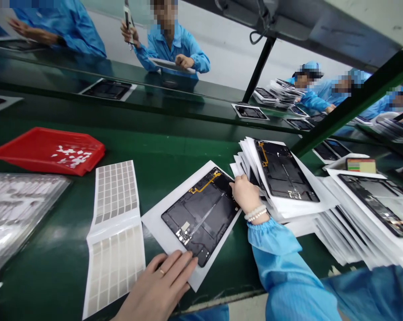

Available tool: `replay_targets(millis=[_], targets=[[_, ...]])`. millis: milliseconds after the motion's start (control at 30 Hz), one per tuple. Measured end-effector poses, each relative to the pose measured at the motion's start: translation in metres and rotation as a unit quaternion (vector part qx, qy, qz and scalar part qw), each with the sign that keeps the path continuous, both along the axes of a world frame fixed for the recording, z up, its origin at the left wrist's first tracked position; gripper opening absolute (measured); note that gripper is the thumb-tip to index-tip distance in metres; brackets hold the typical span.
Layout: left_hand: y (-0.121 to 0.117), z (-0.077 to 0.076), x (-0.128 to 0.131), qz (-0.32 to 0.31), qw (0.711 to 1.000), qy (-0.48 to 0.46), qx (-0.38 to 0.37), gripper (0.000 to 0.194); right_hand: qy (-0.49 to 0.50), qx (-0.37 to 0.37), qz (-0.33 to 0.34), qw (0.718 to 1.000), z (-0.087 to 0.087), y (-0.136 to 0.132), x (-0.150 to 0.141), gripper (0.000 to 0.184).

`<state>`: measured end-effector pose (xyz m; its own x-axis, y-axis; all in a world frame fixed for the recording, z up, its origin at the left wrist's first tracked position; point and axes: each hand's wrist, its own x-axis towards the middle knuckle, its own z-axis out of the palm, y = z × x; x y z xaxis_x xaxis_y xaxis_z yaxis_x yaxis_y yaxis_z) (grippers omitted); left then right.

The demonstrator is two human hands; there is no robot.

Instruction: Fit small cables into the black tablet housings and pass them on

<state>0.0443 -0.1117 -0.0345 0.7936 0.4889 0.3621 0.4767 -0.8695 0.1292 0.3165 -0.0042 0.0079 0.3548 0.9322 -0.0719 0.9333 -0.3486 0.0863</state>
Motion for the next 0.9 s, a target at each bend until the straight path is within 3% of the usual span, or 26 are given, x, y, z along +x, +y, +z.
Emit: replay_targets(millis=[167,367,533,900], targets=[[0.002,0.000,-0.002,-0.007,1.000,-0.005,0.014,0.036,0.071,-0.029,0.049,0.996,0.009,-0.008,0.019,0.030],[0.002,0.000,-0.005,-0.017,1.000,0.001,0.023,0.039,0.146,-0.047,0.080,0.985,0.003,-0.035,0.041,0.057],[0.001,-0.002,-0.007,-0.016,1.000,0.016,-0.007,0.035,0.178,-0.052,0.095,0.978,0.002,-0.037,0.046,0.076],[-0.003,-0.004,-0.005,-0.002,1.000,0.001,-0.011,0.034,0.188,-0.136,0.090,0.969,0.016,-0.029,0.042,0.080]])
